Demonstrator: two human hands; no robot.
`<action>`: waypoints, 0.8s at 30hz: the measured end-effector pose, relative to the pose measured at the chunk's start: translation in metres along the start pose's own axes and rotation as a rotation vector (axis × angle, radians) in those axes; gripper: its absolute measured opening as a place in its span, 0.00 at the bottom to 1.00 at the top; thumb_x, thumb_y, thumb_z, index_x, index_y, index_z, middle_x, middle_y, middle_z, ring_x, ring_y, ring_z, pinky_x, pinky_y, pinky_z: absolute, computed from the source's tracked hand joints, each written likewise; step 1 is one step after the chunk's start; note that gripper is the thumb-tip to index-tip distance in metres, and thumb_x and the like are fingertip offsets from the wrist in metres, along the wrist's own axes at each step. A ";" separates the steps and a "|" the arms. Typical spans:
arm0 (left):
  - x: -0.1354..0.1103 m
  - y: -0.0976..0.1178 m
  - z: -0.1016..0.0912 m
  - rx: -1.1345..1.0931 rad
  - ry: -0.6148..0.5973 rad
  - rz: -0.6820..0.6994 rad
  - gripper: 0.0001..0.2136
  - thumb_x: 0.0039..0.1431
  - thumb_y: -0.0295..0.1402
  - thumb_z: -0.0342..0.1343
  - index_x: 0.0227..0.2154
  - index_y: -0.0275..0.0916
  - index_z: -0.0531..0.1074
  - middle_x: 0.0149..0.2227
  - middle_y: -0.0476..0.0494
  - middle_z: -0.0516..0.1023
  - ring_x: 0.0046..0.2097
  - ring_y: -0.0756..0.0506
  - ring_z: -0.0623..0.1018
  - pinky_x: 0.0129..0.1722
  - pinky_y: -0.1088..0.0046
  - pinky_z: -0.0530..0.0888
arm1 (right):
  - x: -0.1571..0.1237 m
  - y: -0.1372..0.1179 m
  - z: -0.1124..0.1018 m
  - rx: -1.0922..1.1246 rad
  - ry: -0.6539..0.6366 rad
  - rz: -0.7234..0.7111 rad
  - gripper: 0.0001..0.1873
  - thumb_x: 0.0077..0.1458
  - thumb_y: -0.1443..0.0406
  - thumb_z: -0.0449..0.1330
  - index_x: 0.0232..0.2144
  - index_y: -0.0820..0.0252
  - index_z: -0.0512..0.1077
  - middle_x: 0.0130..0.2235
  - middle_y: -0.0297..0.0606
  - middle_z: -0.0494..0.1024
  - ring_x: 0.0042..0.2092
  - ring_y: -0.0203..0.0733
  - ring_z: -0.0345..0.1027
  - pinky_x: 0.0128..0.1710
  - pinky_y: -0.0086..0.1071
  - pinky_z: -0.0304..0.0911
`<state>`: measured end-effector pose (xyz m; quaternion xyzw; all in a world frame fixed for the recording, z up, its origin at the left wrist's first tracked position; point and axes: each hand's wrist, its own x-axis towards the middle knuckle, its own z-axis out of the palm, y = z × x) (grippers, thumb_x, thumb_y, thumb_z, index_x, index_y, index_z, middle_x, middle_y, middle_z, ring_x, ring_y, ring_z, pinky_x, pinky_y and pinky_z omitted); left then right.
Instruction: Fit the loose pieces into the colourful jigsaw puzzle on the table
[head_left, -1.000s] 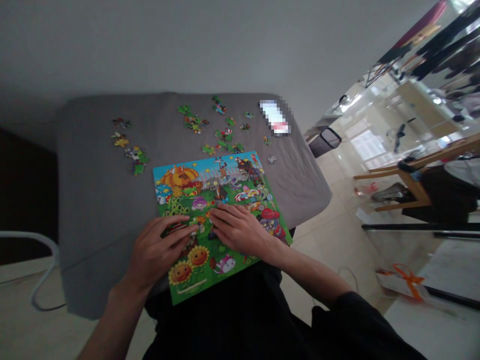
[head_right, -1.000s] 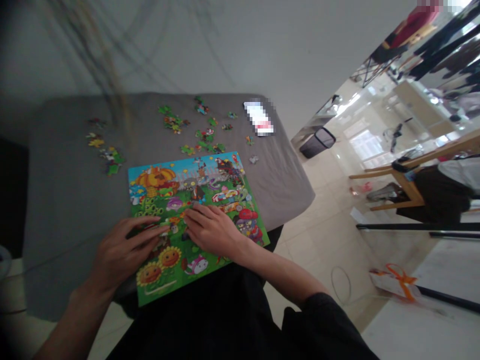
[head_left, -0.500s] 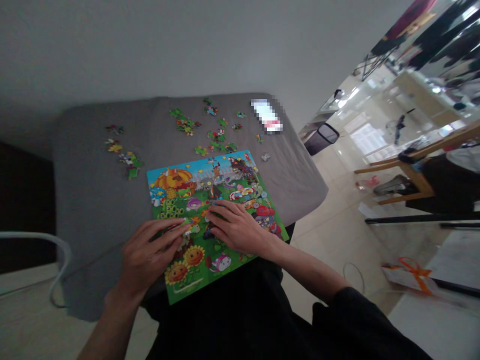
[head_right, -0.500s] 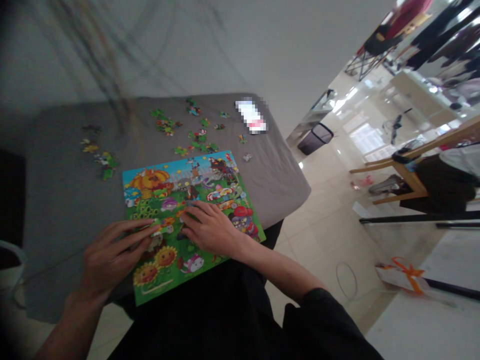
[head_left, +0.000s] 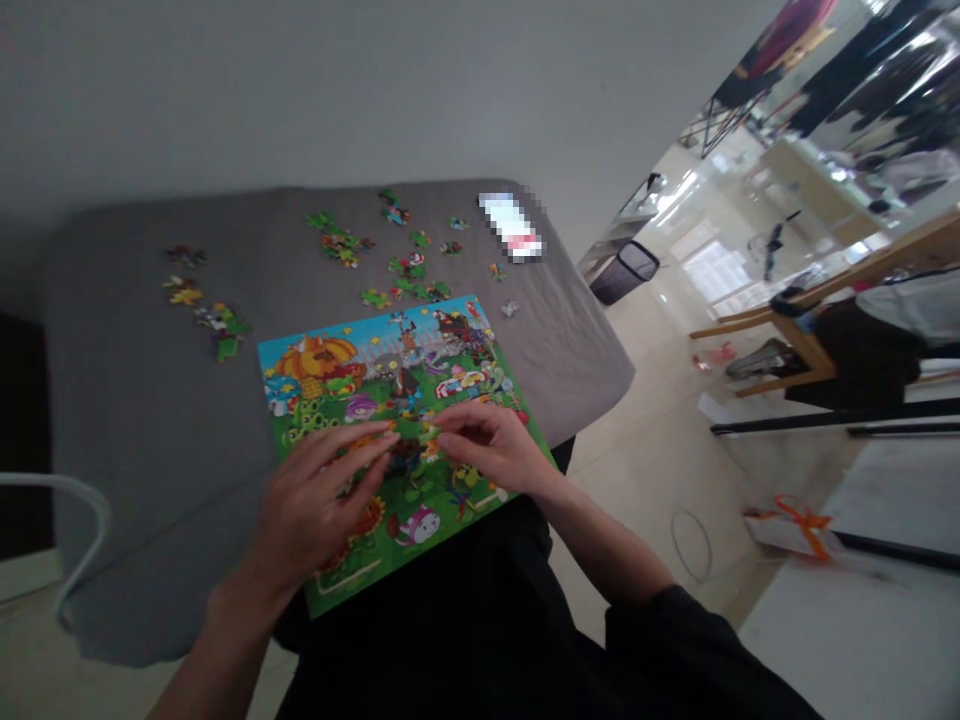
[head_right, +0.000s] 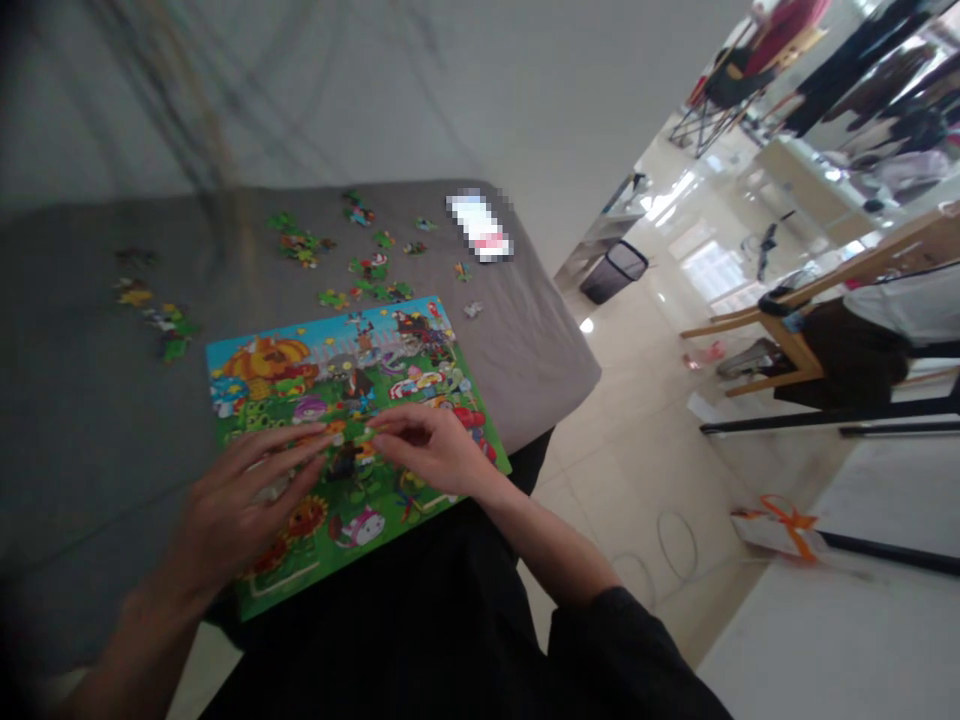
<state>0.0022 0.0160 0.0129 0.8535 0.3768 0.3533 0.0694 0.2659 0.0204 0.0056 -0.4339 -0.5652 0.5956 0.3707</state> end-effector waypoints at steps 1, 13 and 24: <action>-0.001 -0.001 0.002 0.016 -0.039 0.019 0.10 0.78 0.31 0.57 0.56 0.42 0.78 0.54 0.40 0.86 0.52 0.39 0.86 0.53 0.58 0.80 | -0.006 -0.002 -0.012 -0.045 0.041 -0.010 0.17 0.66 0.52 0.69 0.49 0.58 0.81 0.40 0.36 0.86 0.35 0.37 0.79 0.36 0.31 0.77; -0.002 0.009 0.045 0.146 -0.258 0.265 0.22 0.84 0.38 0.40 0.66 0.38 0.73 0.64 0.37 0.82 0.66 0.33 0.79 0.60 0.47 0.70 | -0.075 0.003 -0.046 -0.675 -0.020 -0.169 0.08 0.74 0.62 0.65 0.47 0.56 0.85 0.45 0.39 0.88 0.45 0.41 0.84 0.48 0.35 0.80; -0.004 0.014 0.044 0.146 -0.323 0.214 0.22 0.85 0.39 0.38 0.68 0.40 0.70 0.68 0.39 0.79 0.68 0.36 0.77 0.69 0.49 0.62 | -0.088 0.010 -0.034 -1.047 0.121 -0.473 0.08 0.73 0.62 0.65 0.46 0.56 0.84 0.44 0.41 0.85 0.47 0.46 0.77 0.50 0.41 0.78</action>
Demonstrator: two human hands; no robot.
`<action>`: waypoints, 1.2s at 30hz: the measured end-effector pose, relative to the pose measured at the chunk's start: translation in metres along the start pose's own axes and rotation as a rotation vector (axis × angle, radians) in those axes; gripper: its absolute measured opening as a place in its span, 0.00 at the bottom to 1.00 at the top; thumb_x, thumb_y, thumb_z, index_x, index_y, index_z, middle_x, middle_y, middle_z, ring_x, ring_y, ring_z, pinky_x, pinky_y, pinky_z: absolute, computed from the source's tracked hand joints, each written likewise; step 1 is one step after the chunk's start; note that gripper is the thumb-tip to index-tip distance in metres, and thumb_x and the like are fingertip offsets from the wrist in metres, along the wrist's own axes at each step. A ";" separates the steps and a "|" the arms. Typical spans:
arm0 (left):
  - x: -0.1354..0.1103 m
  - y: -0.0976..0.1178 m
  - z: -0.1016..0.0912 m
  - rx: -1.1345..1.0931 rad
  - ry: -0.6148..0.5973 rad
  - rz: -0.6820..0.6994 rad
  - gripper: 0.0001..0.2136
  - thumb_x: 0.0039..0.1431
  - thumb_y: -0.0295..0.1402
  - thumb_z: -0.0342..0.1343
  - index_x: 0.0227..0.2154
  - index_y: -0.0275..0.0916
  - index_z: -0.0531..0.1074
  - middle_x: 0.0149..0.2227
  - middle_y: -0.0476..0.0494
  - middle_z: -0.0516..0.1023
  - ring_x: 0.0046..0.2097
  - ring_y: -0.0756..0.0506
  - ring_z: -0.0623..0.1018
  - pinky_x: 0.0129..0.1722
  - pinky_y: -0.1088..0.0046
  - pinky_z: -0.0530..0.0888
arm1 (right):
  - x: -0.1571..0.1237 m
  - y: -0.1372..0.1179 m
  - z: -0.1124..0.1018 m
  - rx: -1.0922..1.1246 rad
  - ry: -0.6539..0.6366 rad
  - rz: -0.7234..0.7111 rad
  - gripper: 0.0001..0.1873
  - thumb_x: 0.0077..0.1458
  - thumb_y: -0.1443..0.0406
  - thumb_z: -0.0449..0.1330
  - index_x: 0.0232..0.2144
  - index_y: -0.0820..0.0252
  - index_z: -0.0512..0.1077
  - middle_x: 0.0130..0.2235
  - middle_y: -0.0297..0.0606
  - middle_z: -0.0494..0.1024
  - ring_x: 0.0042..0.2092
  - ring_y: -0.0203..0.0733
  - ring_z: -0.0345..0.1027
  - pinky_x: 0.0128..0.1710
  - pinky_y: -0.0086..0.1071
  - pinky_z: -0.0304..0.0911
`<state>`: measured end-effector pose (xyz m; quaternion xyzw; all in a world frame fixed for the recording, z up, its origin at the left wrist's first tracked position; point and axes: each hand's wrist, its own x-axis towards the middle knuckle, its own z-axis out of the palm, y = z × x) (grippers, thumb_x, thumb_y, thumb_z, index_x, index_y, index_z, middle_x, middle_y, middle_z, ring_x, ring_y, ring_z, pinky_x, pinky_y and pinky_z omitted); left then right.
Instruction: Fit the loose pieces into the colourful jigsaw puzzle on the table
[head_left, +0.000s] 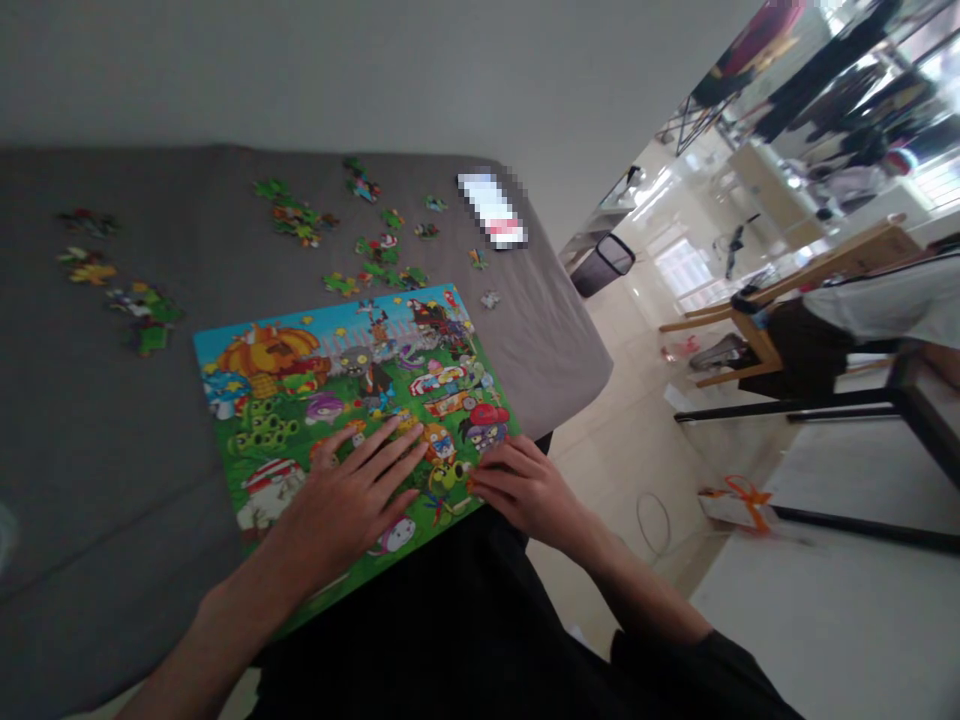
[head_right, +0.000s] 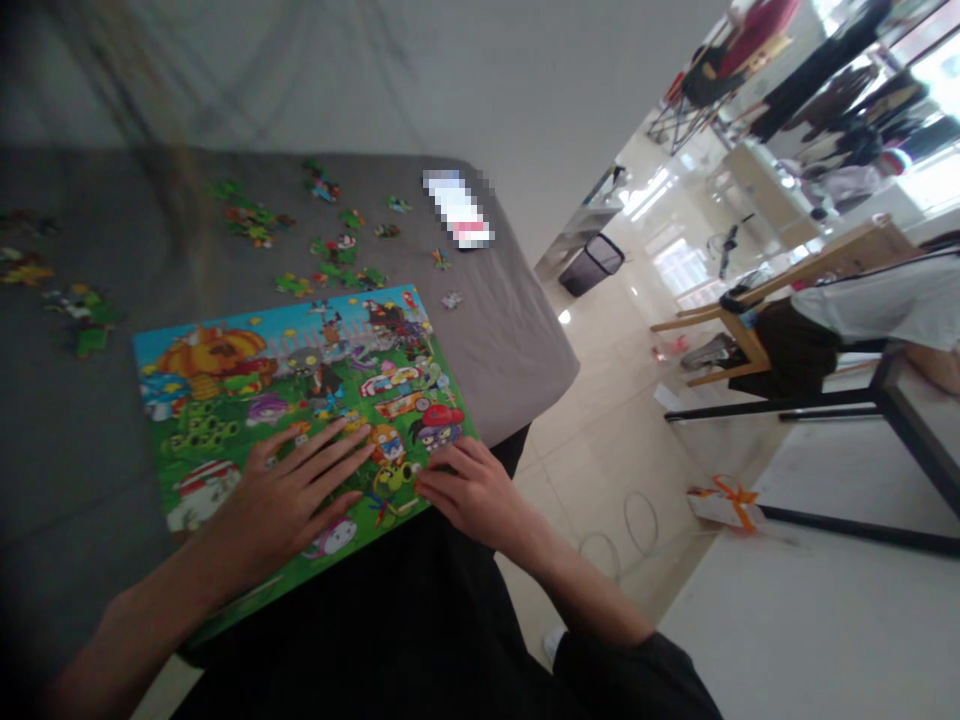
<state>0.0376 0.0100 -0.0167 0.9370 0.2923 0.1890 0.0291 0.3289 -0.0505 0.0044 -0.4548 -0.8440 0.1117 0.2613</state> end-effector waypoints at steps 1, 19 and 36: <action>-0.001 -0.002 -0.002 -0.003 -0.002 -0.010 0.22 0.85 0.40 0.38 0.69 0.41 0.69 0.69 0.38 0.78 0.69 0.37 0.76 0.68 0.50 0.62 | -0.002 -0.002 -0.001 -0.035 0.004 -0.014 0.08 0.74 0.62 0.64 0.47 0.57 0.84 0.44 0.41 0.85 0.48 0.47 0.78 0.50 0.41 0.78; -0.054 -0.060 -0.029 -0.115 0.114 -0.368 0.24 0.83 0.41 0.45 0.76 0.57 0.57 0.75 0.44 0.69 0.75 0.37 0.69 0.72 0.54 0.63 | -0.007 0.008 -0.004 -0.061 -0.019 -0.113 0.10 0.74 0.64 0.64 0.52 0.58 0.82 0.50 0.41 0.89 0.53 0.49 0.79 0.51 0.42 0.79; -0.057 -0.051 -0.028 -0.048 0.073 -0.373 0.18 0.82 0.39 0.46 0.66 0.51 0.73 0.71 0.44 0.76 0.73 0.37 0.72 0.69 0.51 0.67 | 0.018 0.018 -0.019 0.021 -0.036 -0.237 0.06 0.69 0.65 0.66 0.43 0.55 0.84 0.46 0.39 0.88 0.49 0.47 0.77 0.47 0.41 0.72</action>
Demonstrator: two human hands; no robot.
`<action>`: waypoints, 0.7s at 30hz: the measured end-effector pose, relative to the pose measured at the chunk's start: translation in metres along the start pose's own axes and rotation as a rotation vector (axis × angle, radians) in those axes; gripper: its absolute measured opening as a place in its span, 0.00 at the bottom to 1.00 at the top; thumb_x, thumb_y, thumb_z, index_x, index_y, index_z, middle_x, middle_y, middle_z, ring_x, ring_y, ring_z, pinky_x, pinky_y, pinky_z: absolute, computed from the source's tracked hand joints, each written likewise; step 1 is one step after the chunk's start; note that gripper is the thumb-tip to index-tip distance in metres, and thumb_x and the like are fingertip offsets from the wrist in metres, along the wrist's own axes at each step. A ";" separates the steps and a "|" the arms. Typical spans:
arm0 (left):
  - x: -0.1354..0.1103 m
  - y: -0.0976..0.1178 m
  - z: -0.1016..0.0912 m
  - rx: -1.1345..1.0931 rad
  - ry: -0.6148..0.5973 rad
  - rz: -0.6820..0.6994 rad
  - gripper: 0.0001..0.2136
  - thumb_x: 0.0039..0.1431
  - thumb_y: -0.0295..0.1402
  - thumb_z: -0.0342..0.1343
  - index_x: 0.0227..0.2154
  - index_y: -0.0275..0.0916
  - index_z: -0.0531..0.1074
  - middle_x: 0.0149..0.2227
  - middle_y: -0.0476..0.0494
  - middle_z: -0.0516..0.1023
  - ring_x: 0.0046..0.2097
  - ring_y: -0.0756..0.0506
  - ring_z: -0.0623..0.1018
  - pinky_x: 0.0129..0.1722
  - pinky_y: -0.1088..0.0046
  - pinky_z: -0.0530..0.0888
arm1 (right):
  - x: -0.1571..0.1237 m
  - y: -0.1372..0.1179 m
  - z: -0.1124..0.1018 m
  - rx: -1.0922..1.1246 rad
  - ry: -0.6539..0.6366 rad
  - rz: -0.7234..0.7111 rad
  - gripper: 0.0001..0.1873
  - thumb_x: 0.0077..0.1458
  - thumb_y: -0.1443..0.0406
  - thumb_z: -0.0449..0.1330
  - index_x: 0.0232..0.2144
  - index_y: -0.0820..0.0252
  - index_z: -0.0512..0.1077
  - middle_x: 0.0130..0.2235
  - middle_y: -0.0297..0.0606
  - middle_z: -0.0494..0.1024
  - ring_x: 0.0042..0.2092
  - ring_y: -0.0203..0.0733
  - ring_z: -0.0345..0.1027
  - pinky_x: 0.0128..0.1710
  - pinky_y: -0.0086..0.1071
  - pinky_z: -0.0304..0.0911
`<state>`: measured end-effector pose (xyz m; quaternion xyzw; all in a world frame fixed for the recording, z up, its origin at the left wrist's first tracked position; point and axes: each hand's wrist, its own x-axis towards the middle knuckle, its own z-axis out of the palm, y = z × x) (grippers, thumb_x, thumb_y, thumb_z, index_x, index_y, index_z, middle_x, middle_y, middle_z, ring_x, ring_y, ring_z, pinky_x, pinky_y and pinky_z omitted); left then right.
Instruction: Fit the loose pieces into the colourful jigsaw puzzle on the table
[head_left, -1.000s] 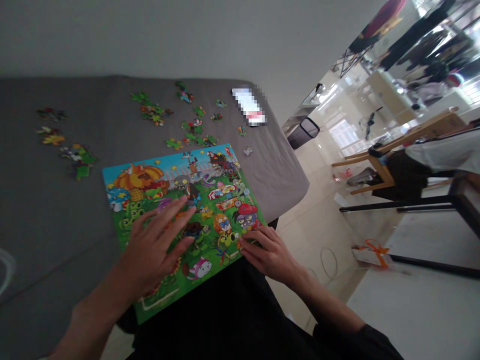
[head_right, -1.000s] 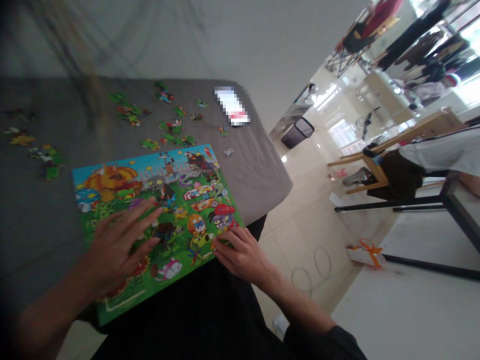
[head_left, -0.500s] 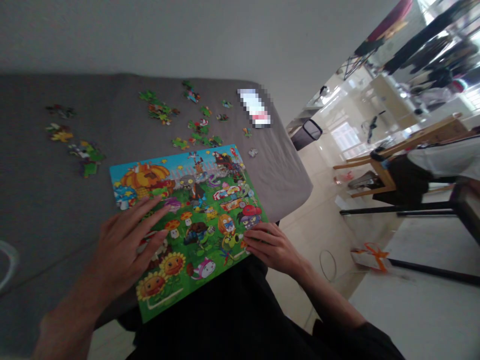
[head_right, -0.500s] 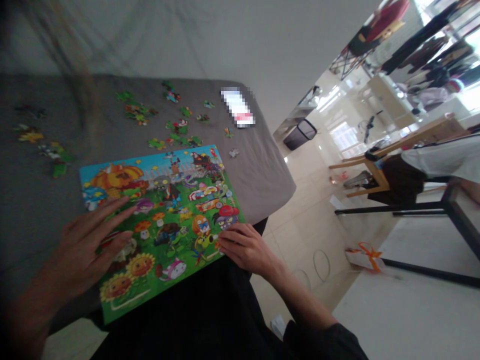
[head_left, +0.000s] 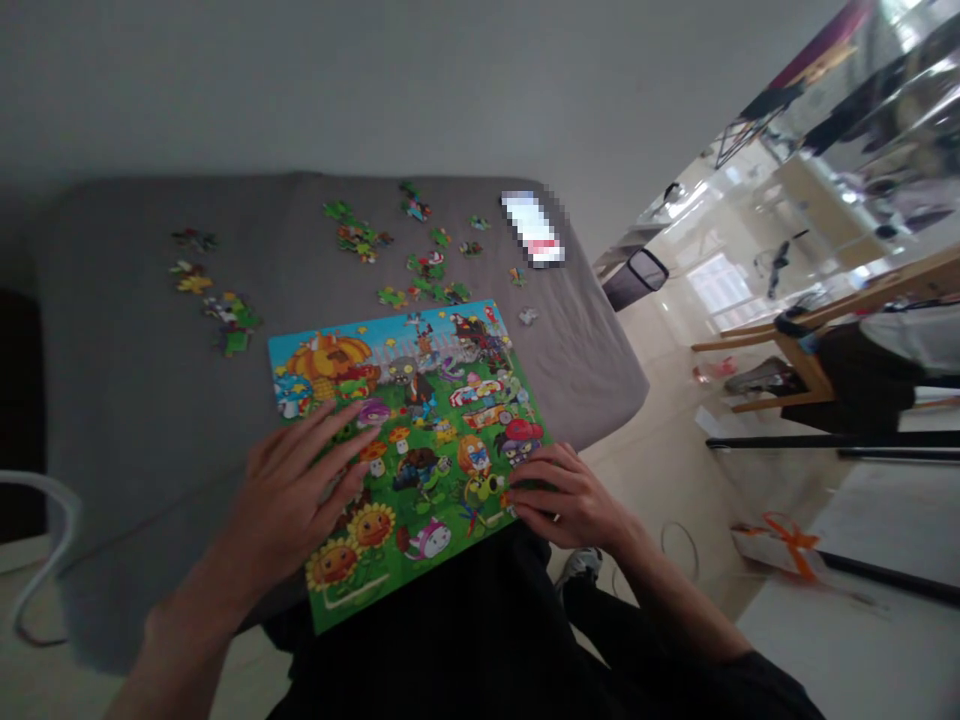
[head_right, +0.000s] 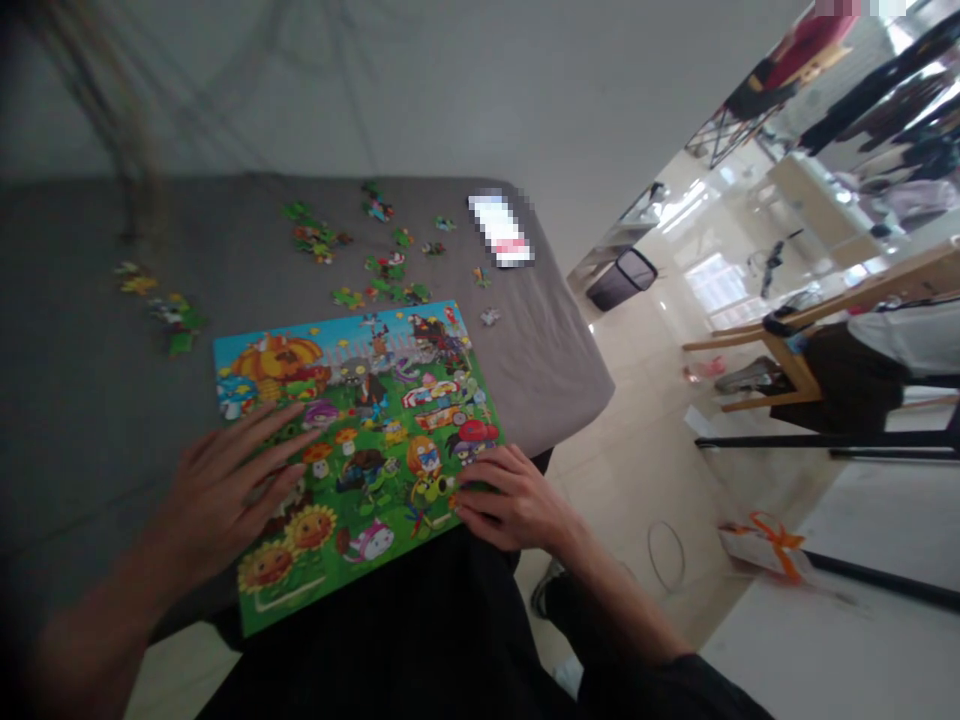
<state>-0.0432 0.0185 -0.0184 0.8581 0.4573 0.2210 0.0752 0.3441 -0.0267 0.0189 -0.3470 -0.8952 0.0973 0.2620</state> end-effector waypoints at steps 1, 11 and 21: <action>0.001 0.002 0.002 0.002 -0.002 0.009 0.19 0.82 0.39 0.46 0.66 0.51 0.74 0.71 0.45 0.75 0.73 0.36 0.72 0.69 0.51 0.67 | 0.006 0.002 -0.001 -0.001 0.020 -0.004 0.06 0.69 0.66 0.65 0.44 0.55 0.84 0.45 0.39 0.88 0.49 0.47 0.77 0.46 0.41 0.73; 0.000 0.016 0.019 0.077 -0.029 0.129 0.23 0.83 0.42 0.42 0.71 0.47 0.71 0.71 0.41 0.76 0.72 0.37 0.73 0.73 0.52 0.61 | 0.093 0.012 0.041 -0.053 -0.168 -0.011 0.24 0.76 0.58 0.61 0.68 0.61 0.74 0.68 0.49 0.78 0.72 0.53 0.68 0.73 0.53 0.65; 0.000 0.015 0.019 0.120 -0.074 0.098 0.24 0.84 0.46 0.40 0.69 0.50 0.73 0.71 0.43 0.76 0.72 0.39 0.73 0.71 0.54 0.63 | 0.103 0.015 0.066 -0.093 -0.269 0.020 0.30 0.74 0.51 0.63 0.68 0.63 0.73 0.69 0.48 0.77 0.73 0.57 0.65 0.72 0.54 0.66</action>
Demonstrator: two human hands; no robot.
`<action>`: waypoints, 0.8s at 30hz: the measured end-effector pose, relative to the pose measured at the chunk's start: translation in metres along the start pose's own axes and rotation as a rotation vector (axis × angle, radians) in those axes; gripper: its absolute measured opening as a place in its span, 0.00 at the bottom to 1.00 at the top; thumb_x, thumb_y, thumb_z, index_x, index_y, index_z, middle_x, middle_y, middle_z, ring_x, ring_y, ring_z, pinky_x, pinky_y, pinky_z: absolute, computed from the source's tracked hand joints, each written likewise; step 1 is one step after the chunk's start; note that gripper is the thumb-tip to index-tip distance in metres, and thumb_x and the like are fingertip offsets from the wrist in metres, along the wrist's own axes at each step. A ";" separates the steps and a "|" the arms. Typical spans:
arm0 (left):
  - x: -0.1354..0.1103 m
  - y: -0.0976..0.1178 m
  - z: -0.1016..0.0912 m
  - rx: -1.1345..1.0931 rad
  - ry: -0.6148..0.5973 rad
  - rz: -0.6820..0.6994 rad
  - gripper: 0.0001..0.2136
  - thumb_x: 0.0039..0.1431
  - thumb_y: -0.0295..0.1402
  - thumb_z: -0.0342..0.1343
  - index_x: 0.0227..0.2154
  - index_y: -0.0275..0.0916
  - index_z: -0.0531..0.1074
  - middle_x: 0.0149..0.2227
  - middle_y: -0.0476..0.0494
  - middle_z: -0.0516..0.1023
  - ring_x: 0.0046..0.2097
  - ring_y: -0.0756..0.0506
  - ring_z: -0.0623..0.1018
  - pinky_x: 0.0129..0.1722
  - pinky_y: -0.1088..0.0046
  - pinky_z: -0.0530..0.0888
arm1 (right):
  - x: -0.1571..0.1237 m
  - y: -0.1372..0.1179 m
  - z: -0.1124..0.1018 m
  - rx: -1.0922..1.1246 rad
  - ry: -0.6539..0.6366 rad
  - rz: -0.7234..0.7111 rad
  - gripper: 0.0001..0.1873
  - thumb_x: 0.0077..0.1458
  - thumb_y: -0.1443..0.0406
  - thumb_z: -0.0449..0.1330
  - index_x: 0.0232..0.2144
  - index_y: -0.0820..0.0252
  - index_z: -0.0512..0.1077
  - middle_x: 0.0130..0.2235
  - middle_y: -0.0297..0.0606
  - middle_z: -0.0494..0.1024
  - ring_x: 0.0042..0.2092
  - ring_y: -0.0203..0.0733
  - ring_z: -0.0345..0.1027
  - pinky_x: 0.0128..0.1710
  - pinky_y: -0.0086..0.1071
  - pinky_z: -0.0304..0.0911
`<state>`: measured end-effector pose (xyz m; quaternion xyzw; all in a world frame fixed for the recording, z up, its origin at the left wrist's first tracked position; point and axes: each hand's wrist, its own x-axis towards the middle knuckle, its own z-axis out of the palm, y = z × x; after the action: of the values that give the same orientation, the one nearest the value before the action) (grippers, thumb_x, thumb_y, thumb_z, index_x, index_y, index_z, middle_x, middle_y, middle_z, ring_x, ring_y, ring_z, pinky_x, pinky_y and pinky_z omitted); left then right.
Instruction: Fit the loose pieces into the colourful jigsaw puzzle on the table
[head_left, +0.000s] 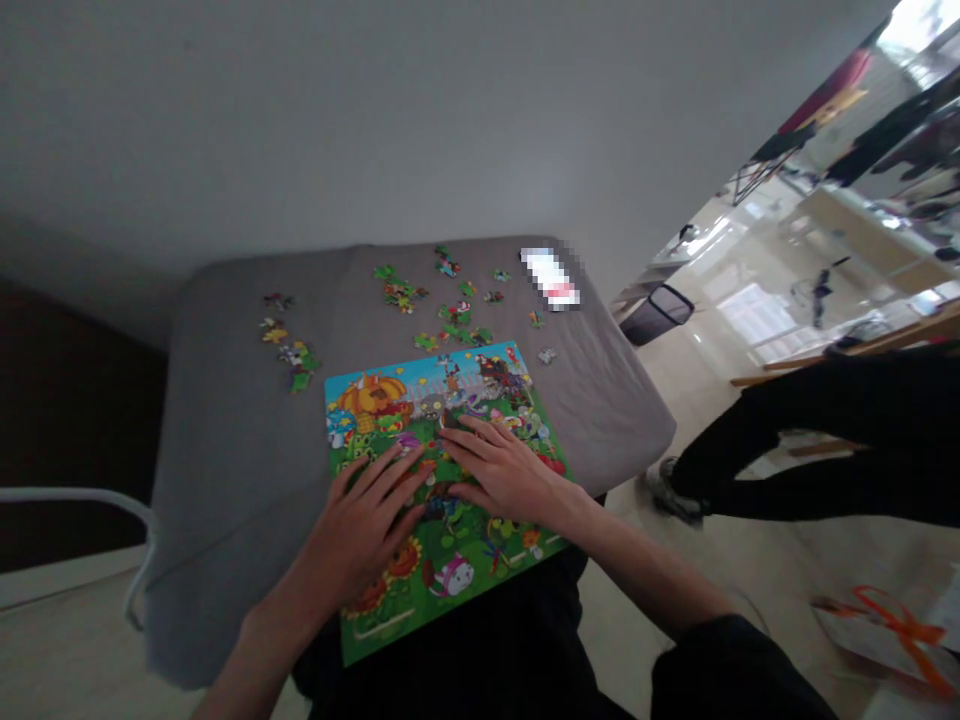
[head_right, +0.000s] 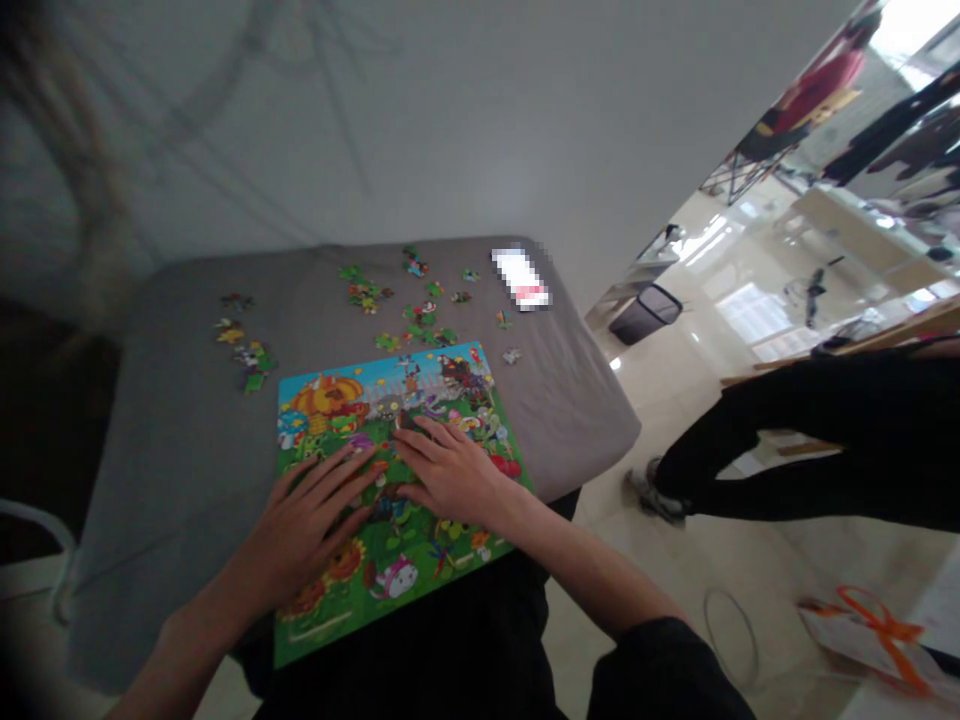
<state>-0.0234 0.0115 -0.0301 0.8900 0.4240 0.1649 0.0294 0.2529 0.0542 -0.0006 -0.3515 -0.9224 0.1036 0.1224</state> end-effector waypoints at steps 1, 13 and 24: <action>0.000 -0.002 -0.001 -0.004 0.007 -0.002 0.23 0.84 0.47 0.40 0.69 0.51 0.73 0.71 0.44 0.76 0.71 0.40 0.74 0.70 0.55 0.65 | 0.002 0.001 -0.003 0.009 -0.002 -0.004 0.30 0.73 0.50 0.64 0.67 0.63 0.73 0.69 0.49 0.77 0.72 0.58 0.65 0.72 0.56 0.66; -0.018 -0.054 -0.003 -0.115 0.281 -0.314 0.16 0.79 0.37 0.49 0.60 0.50 0.77 0.61 0.42 0.83 0.67 0.36 0.76 0.66 0.51 0.71 | 0.049 0.148 -0.050 0.164 0.301 0.363 0.17 0.66 0.68 0.65 0.56 0.56 0.82 0.56 0.47 0.86 0.59 0.53 0.78 0.65 0.52 0.71; -0.014 -0.052 0.001 -0.149 0.264 -0.360 0.15 0.79 0.38 0.49 0.56 0.50 0.81 0.59 0.41 0.83 0.65 0.35 0.77 0.68 0.48 0.70 | -0.011 0.203 -0.032 0.228 0.348 0.573 0.17 0.56 0.60 0.75 0.46 0.61 0.85 0.51 0.50 0.84 0.47 0.50 0.79 0.56 0.48 0.75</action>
<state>-0.0702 0.0341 -0.0449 0.7662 0.5626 0.3029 0.0683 0.3968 0.1988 -0.0286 -0.5924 -0.7342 0.1744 0.2823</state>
